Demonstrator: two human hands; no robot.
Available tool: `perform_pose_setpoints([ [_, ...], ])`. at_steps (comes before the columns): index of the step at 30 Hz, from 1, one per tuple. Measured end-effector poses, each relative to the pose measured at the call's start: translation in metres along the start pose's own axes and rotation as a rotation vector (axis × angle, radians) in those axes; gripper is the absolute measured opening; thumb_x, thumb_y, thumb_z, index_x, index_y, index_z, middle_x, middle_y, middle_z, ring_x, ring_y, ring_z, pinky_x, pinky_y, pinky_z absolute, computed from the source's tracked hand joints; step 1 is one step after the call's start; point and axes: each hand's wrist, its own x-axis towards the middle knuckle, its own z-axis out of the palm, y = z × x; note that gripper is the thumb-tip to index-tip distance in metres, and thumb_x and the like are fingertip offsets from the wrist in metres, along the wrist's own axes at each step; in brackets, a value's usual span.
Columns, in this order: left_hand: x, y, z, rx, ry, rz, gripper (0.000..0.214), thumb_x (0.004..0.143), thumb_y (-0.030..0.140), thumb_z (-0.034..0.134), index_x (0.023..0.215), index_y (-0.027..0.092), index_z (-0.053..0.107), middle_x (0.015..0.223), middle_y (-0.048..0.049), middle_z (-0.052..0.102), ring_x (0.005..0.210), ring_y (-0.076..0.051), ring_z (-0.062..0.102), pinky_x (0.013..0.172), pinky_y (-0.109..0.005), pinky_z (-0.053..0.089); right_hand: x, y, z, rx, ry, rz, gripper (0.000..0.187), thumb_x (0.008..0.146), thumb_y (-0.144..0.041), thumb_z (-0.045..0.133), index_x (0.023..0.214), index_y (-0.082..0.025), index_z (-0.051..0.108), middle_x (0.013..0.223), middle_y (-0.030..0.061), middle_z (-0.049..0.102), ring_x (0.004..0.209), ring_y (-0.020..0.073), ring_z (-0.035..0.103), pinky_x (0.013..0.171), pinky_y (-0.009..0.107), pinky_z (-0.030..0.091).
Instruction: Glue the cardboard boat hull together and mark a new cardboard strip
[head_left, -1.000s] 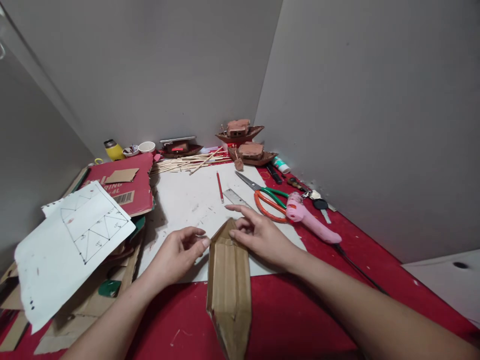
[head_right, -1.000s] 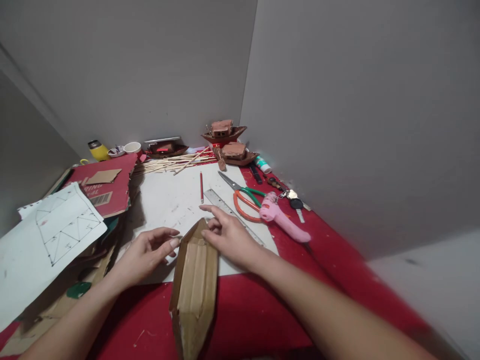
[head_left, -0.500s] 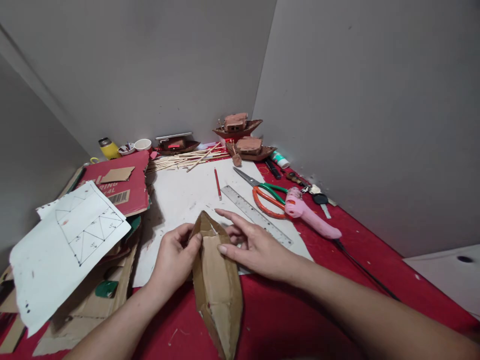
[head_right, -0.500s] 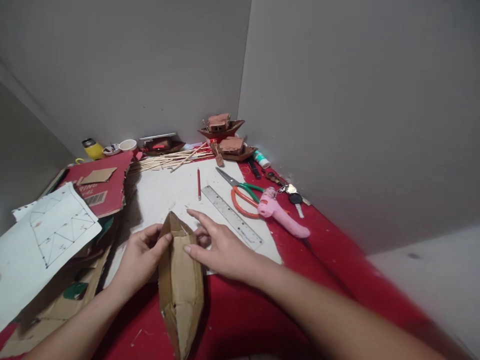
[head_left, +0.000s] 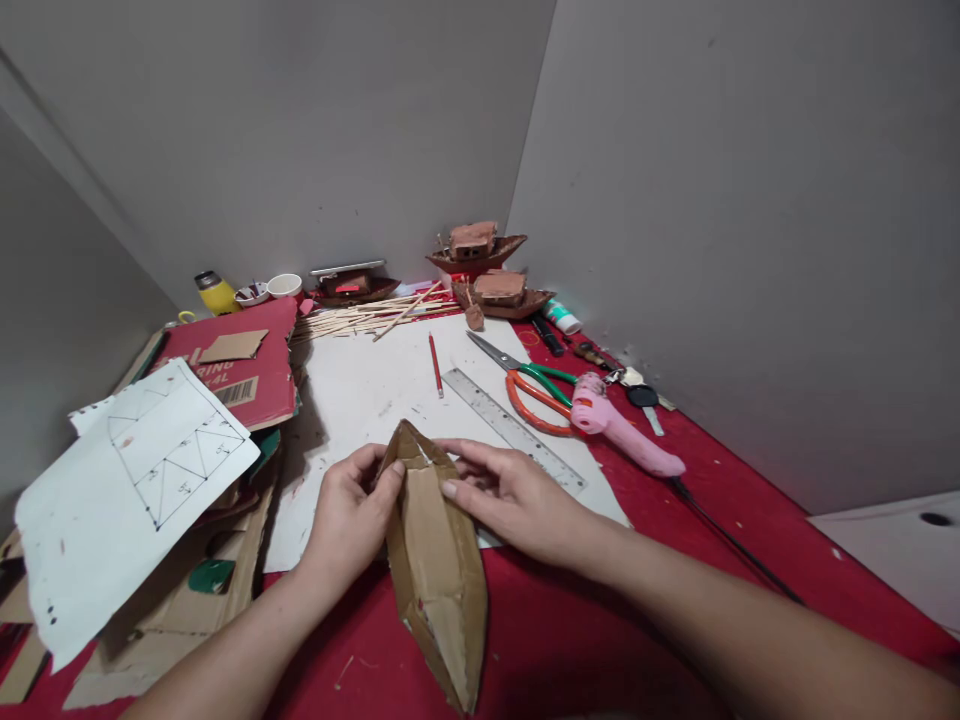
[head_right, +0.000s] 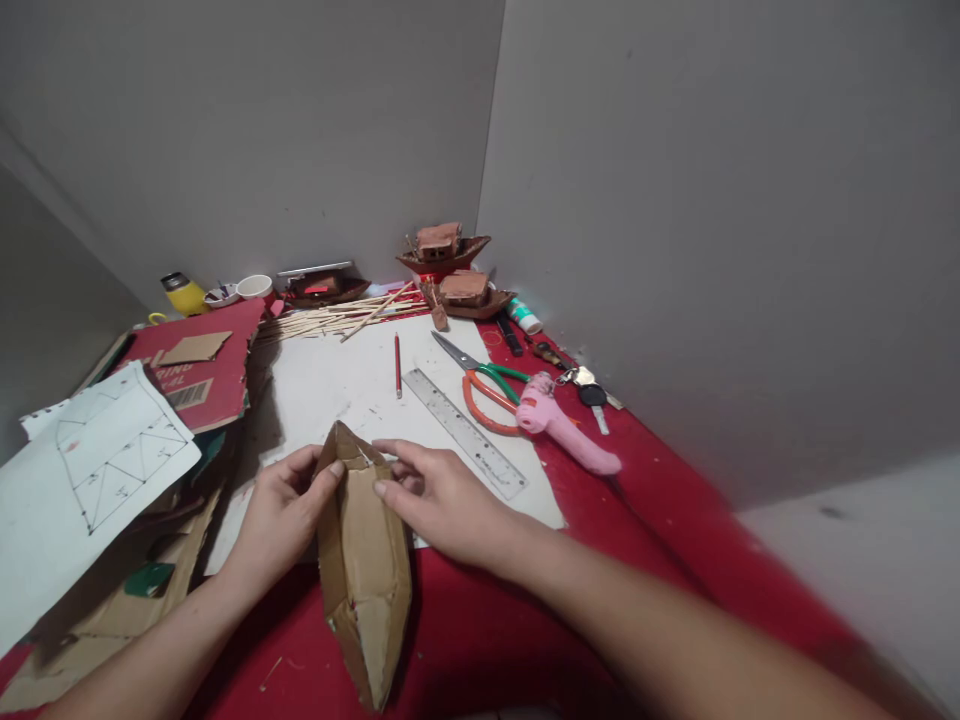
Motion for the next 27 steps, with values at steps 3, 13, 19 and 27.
perform_pose_setpoints([
  [3, -0.001, -0.001, 0.003, -0.005, -0.012, -0.01, 0.021, 0.085, 0.027, 0.057, 0.093, 0.015, 0.072, 0.078, -0.0009, 0.07, 0.073, -0.015, 0.06, 0.064, -0.021, 0.045, 0.0, -0.003, -0.001, -0.044, -0.056, -0.086, 0.034, 0.091, -0.032, 0.048, 0.116, -0.015, 0.064, 0.093, 0.0069, 0.068, 0.086, 0.0198, 0.061, 0.081, 0.032, 0.048],
  [13, -0.007, 0.0, 0.007, 0.038, -0.006, 0.006, 0.02, 0.086, 0.03, 0.056, 0.085, 0.015, 0.069, 0.078, -0.0018, 0.069, 0.073, -0.016, 0.058, 0.065, -0.023, 0.045, 0.001, -0.002, -0.002, -0.181, -0.033, -0.137, 0.032, 0.095, -0.031, 0.039, 0.076, -0.016, 0.06, 0.07, 0.0013, 0.06, 0.065, 0.0149, 0.054, 0.063, 0.025, 0.043],
  [19, -0.01, 0.004, 0.011, -0.049, -0.046, -0.001, 0.018, 0.087, 0.03, 0.057, 0.092, 0.016, 0.068, 0.081, -0.0006, 0.069, 0.075, -0.015, 0.059, 0.069, -0.021, 0.046, 0.0, -0.004, -0.001, -0.23, -0.006, -0.112, 0.033, 0.093, -0.033, 0.039, 0.063, -0.019, 0.044, 0.059, -0.0033, 0.043, 0.056, 0.0113, 0.04, 0.054, 0.023, 0.034],
  [27, -0.006, 0.007, 0.004, -0.105, -0.028, -0.021, 0.032, 0.088, 0.042, 0.058, 0.105, 0.017, 0.068, 0.093, -0.0029, 0.072, 0.086, -0.016, 0.063, 0.071, -0.021, 0.047, 0.001, -0.002, -0.004, -0.125, 0.041, -0.024, 0.037, 0.092, -0.044, 0.038, 0.065, -0.019, 0.044, 0.061, -0.0033, 0.04, 0.058, 0.0119, 0.039, 0.054, 0.024, 0.033],
])
